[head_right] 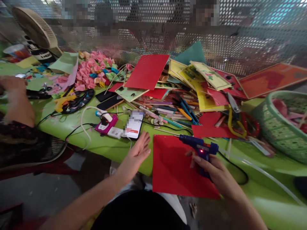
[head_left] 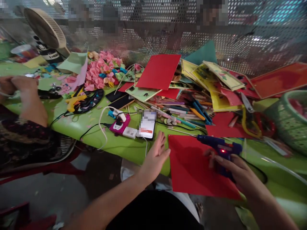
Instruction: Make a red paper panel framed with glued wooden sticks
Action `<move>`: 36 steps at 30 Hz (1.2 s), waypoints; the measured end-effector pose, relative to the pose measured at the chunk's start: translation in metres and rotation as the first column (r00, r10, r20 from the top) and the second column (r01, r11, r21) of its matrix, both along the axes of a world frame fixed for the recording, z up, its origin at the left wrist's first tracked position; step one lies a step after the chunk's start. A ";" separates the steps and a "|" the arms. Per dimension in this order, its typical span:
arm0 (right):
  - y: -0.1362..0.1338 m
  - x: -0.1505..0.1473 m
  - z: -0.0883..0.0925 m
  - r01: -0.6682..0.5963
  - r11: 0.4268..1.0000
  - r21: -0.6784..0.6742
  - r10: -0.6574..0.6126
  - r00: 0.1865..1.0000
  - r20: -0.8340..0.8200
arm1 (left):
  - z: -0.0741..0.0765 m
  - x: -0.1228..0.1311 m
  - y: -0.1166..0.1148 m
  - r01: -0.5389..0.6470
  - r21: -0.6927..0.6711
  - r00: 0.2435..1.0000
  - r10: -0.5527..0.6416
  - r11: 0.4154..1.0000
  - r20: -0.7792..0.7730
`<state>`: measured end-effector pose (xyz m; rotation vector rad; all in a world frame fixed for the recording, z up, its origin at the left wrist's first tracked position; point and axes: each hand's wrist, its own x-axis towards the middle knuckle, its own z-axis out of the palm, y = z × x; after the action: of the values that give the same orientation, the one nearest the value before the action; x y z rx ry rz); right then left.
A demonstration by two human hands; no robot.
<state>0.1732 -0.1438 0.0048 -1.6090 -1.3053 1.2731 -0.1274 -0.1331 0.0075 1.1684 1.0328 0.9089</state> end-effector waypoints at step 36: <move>0.032 -0.052 0.016 -0.226 0.972 -0.068 0.233 0.871 0.433 | -0.035 -0.003 -0.024 0.553 0.542 0.636 0.100 0.633 -0.765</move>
<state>0.1211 -0.1120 0.0207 -1.8665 -1.8140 1.0871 -0.1304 -0.1571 -0.0271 2.5116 1.0845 0.5968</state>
